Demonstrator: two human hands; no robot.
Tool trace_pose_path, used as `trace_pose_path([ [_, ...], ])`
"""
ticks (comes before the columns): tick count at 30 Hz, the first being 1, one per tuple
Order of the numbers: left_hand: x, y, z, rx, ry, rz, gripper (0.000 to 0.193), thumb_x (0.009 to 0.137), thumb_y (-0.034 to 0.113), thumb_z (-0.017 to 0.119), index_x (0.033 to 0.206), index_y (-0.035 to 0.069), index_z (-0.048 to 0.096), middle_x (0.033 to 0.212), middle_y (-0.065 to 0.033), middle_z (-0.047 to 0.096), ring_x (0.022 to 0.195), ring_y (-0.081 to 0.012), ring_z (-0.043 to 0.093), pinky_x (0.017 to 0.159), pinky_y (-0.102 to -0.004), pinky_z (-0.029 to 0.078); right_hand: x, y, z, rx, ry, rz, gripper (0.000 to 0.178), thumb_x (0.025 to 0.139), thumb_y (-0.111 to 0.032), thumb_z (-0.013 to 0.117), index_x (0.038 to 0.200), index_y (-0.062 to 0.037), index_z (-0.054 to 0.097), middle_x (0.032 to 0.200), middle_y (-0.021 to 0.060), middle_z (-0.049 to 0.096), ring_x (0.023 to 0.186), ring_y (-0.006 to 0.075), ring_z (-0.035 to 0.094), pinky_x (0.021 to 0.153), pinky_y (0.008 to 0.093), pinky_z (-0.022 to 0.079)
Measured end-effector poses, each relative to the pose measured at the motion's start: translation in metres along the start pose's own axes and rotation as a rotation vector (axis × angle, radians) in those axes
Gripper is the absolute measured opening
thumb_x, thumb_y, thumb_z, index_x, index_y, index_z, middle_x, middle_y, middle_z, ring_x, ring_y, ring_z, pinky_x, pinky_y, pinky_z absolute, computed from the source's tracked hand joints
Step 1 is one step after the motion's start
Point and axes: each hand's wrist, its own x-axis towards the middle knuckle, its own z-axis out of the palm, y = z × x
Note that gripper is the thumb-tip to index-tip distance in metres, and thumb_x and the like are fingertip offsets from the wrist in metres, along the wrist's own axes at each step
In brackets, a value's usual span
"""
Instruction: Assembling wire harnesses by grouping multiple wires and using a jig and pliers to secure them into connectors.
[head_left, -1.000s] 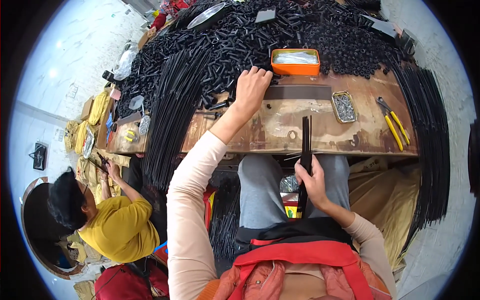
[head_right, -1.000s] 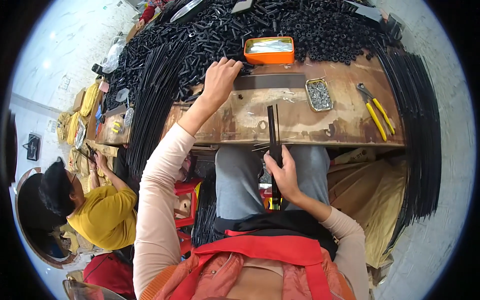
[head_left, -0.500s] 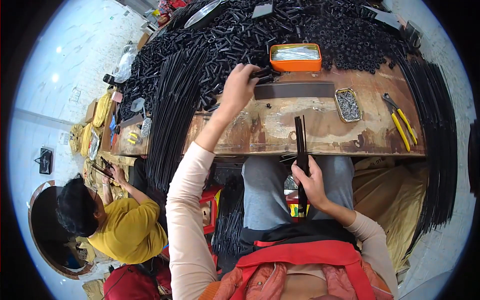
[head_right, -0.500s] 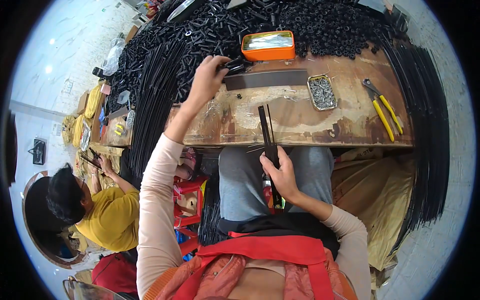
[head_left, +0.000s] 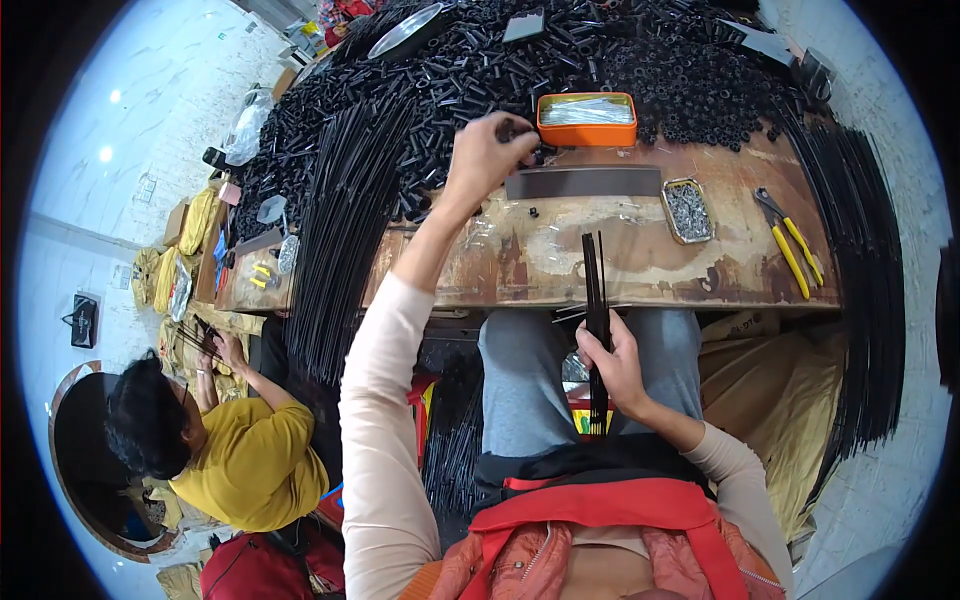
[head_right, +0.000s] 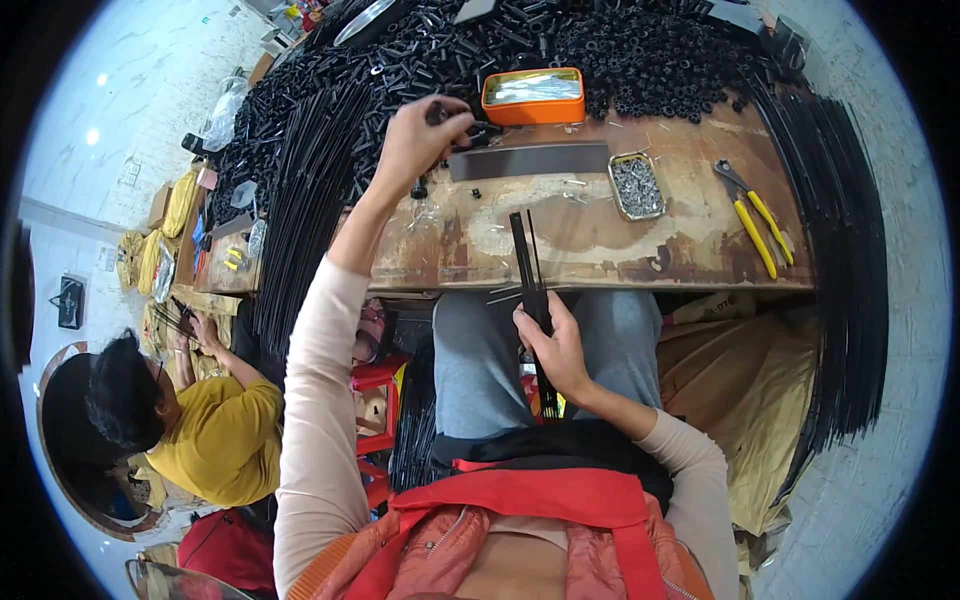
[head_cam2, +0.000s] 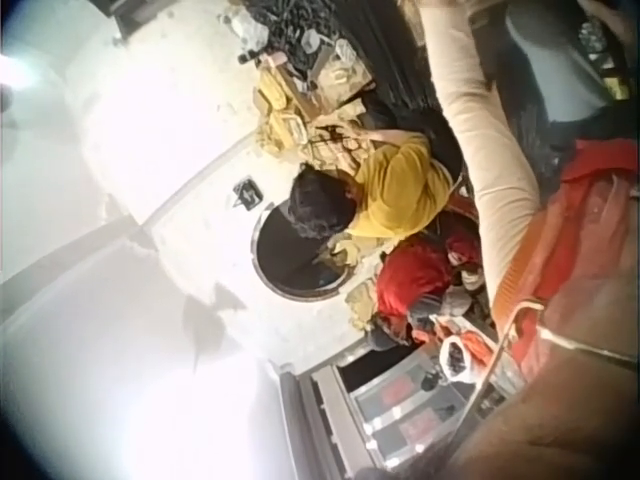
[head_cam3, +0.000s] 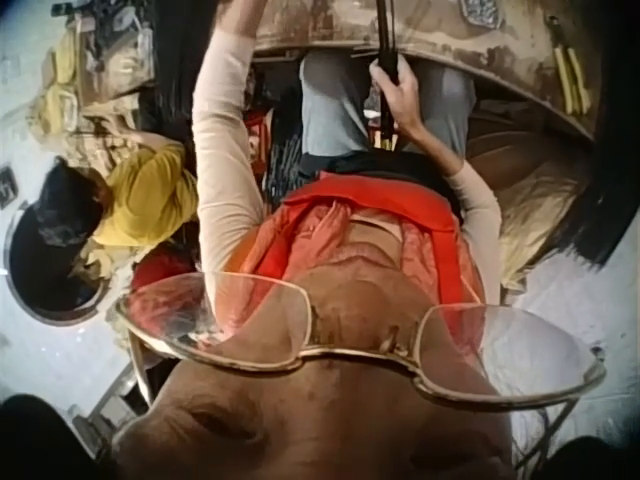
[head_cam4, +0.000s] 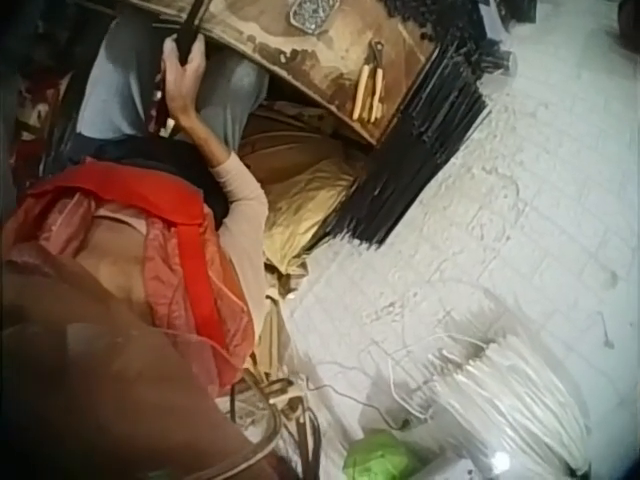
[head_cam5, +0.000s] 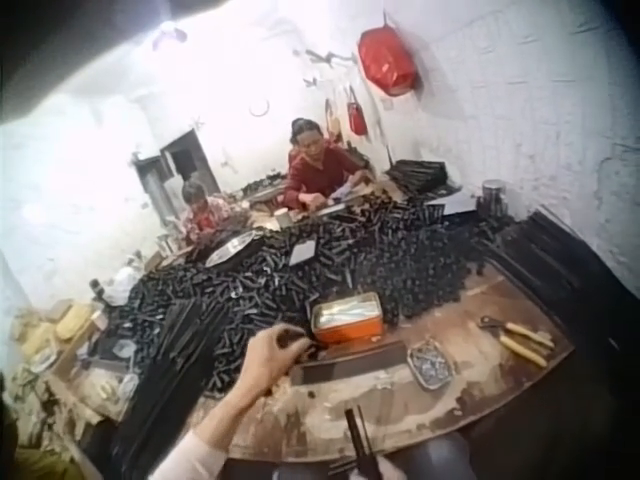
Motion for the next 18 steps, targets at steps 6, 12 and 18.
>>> trace_pose_path([
  [6,-0.121,0.02,0.036,-0.998,-0.261,-0.425,0.024,0.093,0.013,0.066,0.115,0.003,0.064,0.094,-0.0065,0.07,0.08,-0.0103,0.064,0.07,-0.024,0.051,-0.024,-0.01,0.007,0.089,-0.165,0.01,0.048,0.105,-0.039,0.033,0.113,0.0026,0.055,0.085,0.0081,0.062,0.072,0.0134,0.059,0.067,0.0263,0.047],
  [12,-0.194,0.16,-0.024,-1.276,-0.639,-0.071,0.027,0.086,-0.001,0.067,0.113,0.004,0.066,0.097,-0.0089,0.07,0.088,-0.0129,0.065,0.081,-0.028,0.051,-0.032,0.06,-0.024,-0.695,-0.082,-0.893,0.036,0.1,-0.031,0.054,0.104,0.003,0.064,0.091,0.0107,0.066,0.084,0.0195,0.064,0.079,0.0304,0.051],
  [18,-0.197,0.099,-0.055,-0.928,0.056,-0.116,0.019,0.095,0.015,0.06,0.099,-0.003,0.067,0.079,-0.0008,0.059,0.072,-0.0065,0.05,0.068,-0.0199,0.041,-0.077,-0.016,0.016,-0.006,-0.077,0.101,0.025,0.092,-0.016,0.068,0.104,0.0047,0.063,0.078,0.0087,0.067,0.069,0.0142,0.066,0.067,0.0279,0.055],
])
